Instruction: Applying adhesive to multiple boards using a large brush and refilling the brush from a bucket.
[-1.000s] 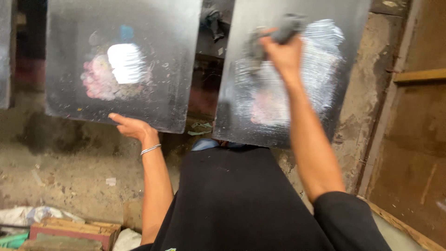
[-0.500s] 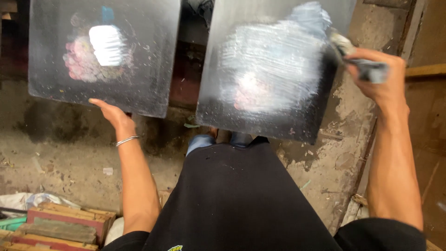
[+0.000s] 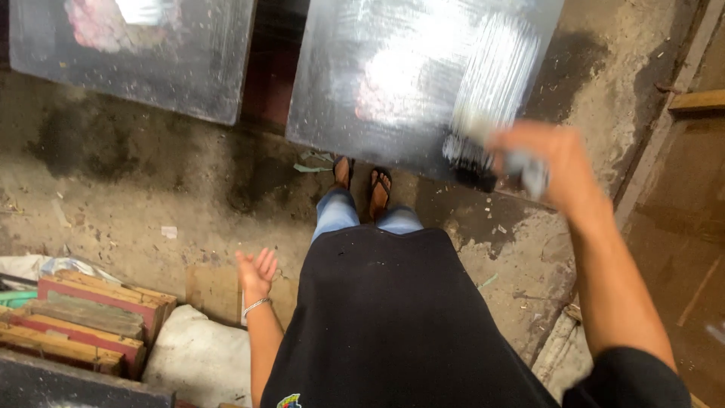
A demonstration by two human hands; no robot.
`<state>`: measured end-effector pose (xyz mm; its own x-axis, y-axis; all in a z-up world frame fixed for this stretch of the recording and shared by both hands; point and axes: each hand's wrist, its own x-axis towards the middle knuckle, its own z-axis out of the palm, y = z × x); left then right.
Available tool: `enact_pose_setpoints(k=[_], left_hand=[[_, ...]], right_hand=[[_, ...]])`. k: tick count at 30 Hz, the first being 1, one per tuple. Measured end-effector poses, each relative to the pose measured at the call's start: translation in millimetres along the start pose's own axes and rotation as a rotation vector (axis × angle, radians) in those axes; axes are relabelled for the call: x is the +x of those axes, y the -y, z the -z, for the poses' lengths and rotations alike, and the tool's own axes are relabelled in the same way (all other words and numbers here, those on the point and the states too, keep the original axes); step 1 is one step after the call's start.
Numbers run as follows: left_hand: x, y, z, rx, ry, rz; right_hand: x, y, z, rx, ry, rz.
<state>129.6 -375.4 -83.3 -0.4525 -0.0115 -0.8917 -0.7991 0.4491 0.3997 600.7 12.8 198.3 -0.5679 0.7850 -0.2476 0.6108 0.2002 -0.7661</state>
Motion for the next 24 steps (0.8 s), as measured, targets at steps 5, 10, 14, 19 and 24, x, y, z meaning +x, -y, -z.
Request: enact_pose_setpoints(k=[5,10,14,19,24], left_hand=[[-43,-20,-50,0.179,0.253,-0.089],[-65,-68,-35,0.204,0.224,-0.208],[58,-31,47,0.263,0.099,-0.054],[77,-52,70,0.396,0.115,0.031],[107,-120,59,0.442,0.162,0.026]], right_hand=[[113,-124,26,-0.273,-0.257,0.36],[27,1,-51,-0.344,-0.148,0.105],[-27,35,-89,-0.05,-0.19,-0.038],[8,0,-97,-0.211,-0.689,-0.146],[124,124,-184,-0.008,-0.947,-0.349]])
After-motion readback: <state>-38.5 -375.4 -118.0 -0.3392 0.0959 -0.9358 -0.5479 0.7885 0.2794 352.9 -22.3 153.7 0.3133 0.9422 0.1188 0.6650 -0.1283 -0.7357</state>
